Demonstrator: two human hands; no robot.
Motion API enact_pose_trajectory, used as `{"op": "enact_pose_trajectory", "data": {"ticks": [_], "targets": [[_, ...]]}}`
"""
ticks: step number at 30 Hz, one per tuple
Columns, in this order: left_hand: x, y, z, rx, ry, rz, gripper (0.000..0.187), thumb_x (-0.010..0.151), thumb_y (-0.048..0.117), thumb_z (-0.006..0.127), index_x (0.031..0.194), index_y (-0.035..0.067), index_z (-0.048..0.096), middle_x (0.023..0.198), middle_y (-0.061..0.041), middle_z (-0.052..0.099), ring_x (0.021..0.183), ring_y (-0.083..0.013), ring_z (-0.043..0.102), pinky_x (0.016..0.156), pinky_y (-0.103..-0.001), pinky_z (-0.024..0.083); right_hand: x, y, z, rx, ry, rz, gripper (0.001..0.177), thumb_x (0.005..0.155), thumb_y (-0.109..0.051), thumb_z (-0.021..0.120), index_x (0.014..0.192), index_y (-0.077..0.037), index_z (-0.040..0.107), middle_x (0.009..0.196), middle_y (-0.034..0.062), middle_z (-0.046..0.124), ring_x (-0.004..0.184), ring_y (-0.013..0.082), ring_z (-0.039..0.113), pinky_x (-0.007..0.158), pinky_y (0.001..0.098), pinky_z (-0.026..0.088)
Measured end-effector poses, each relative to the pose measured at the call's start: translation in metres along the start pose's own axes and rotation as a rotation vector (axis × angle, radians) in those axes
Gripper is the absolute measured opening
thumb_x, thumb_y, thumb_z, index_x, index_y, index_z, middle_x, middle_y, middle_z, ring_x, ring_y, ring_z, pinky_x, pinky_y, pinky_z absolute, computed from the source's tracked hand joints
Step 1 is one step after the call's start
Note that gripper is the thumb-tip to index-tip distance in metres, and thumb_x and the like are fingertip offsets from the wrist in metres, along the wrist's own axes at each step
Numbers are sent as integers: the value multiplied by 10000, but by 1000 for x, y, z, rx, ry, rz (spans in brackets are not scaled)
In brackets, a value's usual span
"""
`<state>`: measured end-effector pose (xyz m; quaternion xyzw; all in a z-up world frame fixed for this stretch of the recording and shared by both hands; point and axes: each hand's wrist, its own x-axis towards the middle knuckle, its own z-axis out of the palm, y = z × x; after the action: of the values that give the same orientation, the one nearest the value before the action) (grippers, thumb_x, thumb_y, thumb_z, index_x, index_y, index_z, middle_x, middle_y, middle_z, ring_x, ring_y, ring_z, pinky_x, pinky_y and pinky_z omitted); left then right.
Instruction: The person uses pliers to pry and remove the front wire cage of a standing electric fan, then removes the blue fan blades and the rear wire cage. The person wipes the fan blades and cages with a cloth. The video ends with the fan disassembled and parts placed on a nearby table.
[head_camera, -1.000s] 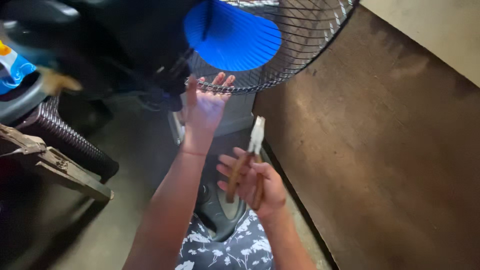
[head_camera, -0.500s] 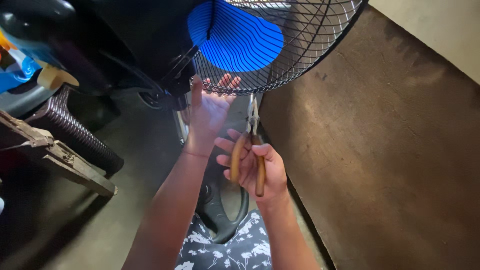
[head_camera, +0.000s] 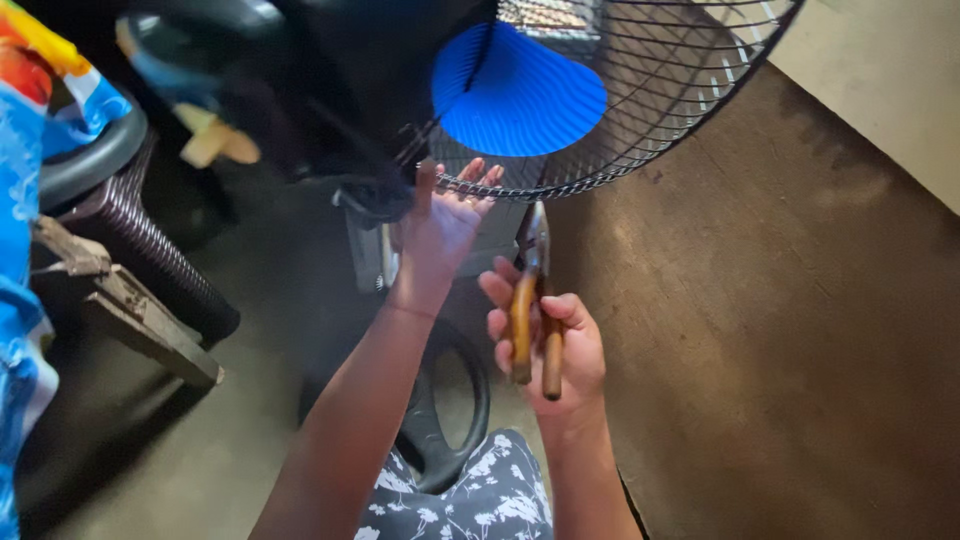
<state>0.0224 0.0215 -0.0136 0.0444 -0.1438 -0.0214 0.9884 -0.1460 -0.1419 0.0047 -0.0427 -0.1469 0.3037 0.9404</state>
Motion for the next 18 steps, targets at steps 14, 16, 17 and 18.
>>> {"op": "enact_pose_trajectory", "data": {"ticks": [14,16,17,18], "targets": [[12,16,-29,9,-354,9,488,952,284,688,1357,64,526,1333,-195,504,1308,-444,507,1162,-606,400,24,31,8,-147,-50,48,715,932,-222,419,1582,43,285,1558,291,439,1260,540,569,959,602,551],[12,16,-29,4,-379,14,500,945,256,710,1361,54,521,1332,-194,508,1310,-444,516,1168,-603,414,23,31,7,-209,-3,35,691,930,-215,429,1566,37,332,1500,290,497,1215,506,599,937,582,566],[12,16,-29,-18,-324,3,496,950,254,718,1355,50,518,1324,-203,508,1304,-452,519,1165,-602,423,22,31,4,-274,47,16,674,931,-211,438,1555,32,366,1447,288,541,1171,473,631,919,560,581],[12,17,-29,-38,-269,-6,493,955,253,726,1349,46,514,1315,-212,509,1298,-460,522,1162,-601,432,21,31,1,-338,96,-1,658,932,-208,448,1545,26,399,1394,286,585,1127,440,663,901,537,595]]}}
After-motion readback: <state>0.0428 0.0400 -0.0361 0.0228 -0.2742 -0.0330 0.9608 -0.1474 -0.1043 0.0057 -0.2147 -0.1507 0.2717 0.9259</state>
